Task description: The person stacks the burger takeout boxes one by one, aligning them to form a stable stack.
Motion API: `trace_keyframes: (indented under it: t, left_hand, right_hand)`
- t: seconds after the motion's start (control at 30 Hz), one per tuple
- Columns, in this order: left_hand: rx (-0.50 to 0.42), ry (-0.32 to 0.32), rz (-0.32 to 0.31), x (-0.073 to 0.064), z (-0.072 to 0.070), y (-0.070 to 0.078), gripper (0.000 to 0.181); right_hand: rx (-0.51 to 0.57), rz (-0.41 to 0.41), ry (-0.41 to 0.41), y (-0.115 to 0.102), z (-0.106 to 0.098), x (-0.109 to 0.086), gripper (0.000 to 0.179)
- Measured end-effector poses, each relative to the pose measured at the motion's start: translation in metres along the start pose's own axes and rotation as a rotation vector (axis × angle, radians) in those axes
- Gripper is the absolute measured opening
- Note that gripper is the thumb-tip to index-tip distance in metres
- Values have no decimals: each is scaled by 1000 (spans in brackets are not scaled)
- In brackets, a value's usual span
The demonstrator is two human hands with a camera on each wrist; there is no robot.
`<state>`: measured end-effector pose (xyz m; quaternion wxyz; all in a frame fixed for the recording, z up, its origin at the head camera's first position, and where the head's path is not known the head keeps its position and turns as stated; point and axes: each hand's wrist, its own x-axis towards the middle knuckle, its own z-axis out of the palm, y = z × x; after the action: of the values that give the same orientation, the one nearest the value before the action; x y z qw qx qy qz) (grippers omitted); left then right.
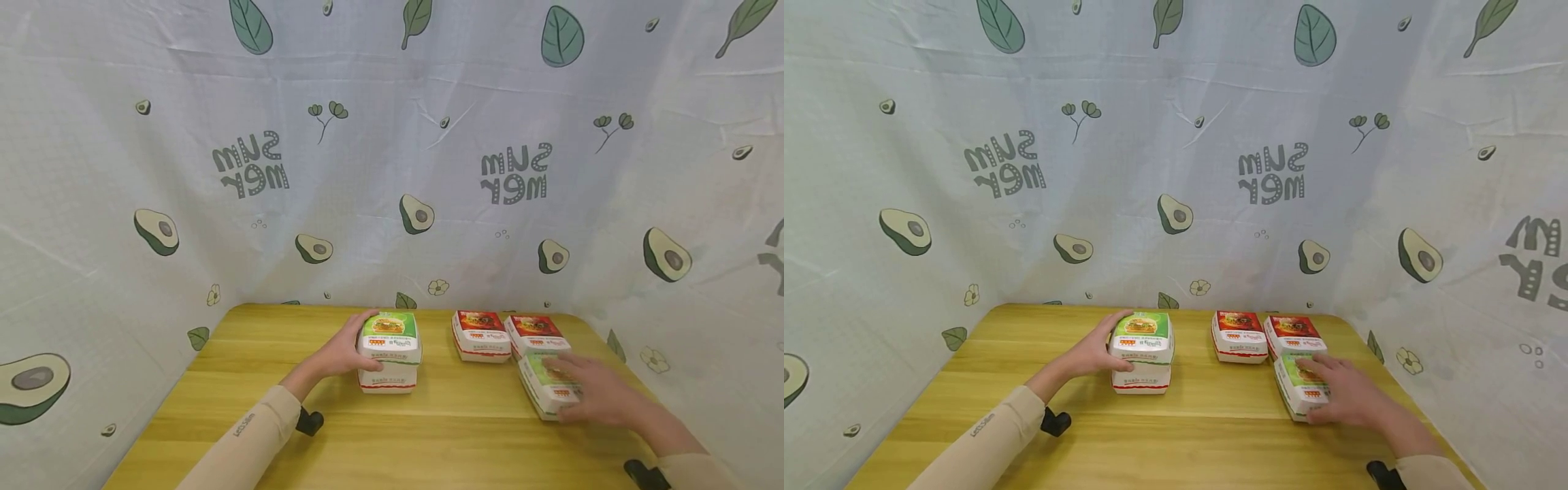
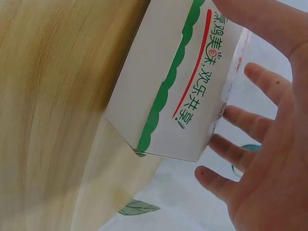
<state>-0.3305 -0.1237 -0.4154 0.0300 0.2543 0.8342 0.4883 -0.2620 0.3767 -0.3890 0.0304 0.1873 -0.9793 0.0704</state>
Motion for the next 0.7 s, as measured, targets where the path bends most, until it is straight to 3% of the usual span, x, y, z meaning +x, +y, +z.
trace_keyframes:
  t: [0.3, 0.7]
  left_hand:
    - [6, 0, -14, -3, 1, -2, 112]
    - [-1, 3, 9, -2, 0, 2, 112]
  right_hand:
    - [-13, 29, -24, 1, 4, -1, 99]
    - [32, -6, 1, 3, 5, 1, 95]
